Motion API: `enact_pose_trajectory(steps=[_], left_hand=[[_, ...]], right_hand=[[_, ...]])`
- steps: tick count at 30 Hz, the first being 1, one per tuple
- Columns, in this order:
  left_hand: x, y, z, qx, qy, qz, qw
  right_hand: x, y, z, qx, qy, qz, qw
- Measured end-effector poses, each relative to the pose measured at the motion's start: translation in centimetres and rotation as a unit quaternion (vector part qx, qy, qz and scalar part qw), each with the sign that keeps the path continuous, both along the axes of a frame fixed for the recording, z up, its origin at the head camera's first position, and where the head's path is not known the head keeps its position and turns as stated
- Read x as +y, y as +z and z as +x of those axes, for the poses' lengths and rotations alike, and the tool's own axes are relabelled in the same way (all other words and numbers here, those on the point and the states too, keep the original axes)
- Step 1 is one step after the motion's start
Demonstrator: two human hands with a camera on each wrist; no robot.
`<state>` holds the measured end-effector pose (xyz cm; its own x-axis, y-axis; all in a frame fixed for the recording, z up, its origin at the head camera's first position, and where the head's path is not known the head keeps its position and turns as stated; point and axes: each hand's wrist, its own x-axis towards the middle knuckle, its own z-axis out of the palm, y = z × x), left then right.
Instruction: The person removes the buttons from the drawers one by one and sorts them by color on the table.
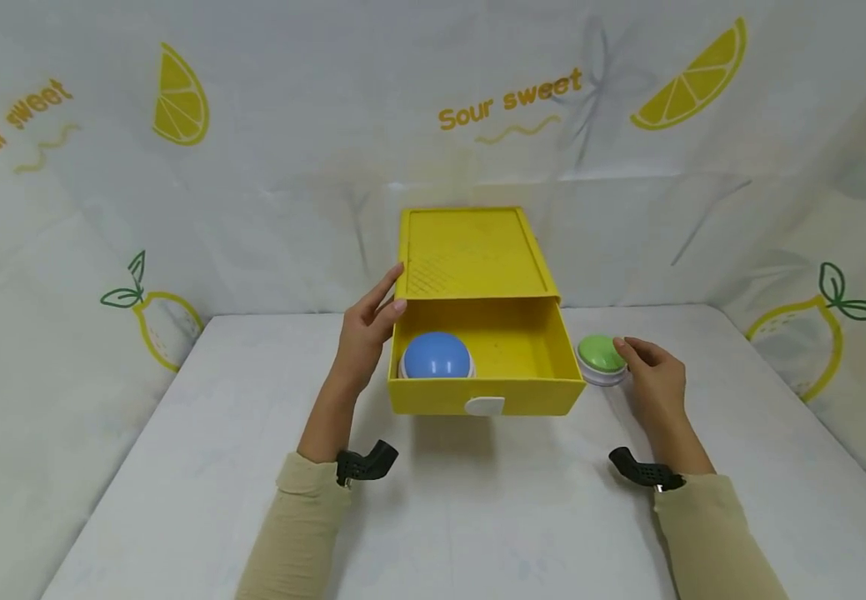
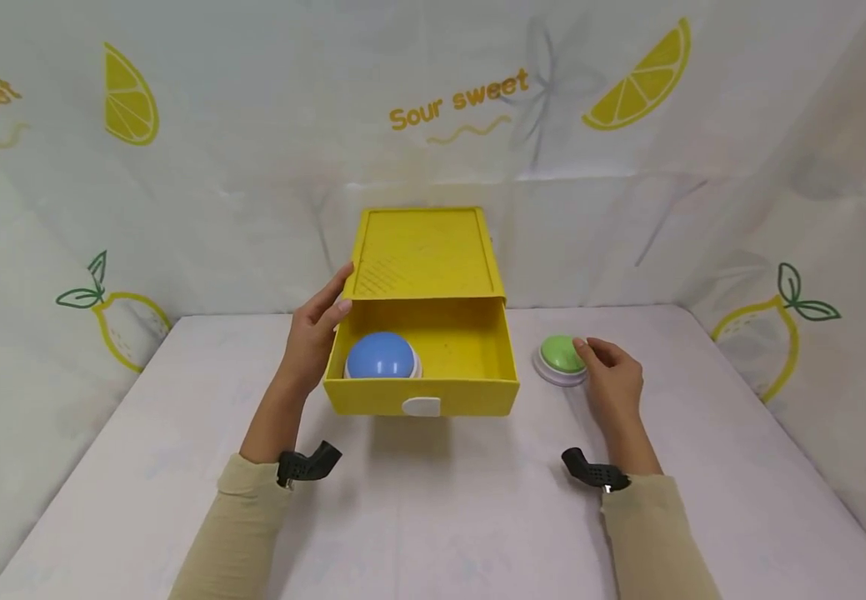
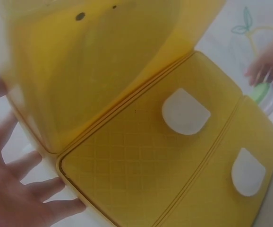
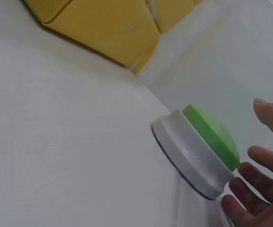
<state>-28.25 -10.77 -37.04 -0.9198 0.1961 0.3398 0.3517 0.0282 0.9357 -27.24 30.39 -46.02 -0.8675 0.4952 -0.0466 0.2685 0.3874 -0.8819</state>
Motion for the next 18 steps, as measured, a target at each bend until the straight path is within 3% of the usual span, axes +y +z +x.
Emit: enact_pose_trajectory(steps=[4, 7, 13, 18], left_hand=[[0.1, -0.1, 0.0, -0.001, 0.002, 0.001, 1.0], [0.1, -0.2, 0.0, 0.001, -0.004, 0.003, 1.0], [0.1, -0.2, -0.2, 0.005, -0.017, 0.016, 0.9997], [-0.1, -0.1, -0.2, 0.005, -0.012, 0.014, 0.9998]], right_hand=[[0.5, 2.0, 0.6, 0.041, 0.0, -0.015, 0.999], [0.3, 3.9, 1.4, 0.097, 0.029, -0.01, 0.995], [-1.9, 8.8, 3.7, 0.177, 0.136, 0.067, 0.973], [-4.8, 12.2, 5.8, 0.217, 0.185, 0.082, 0.955]])
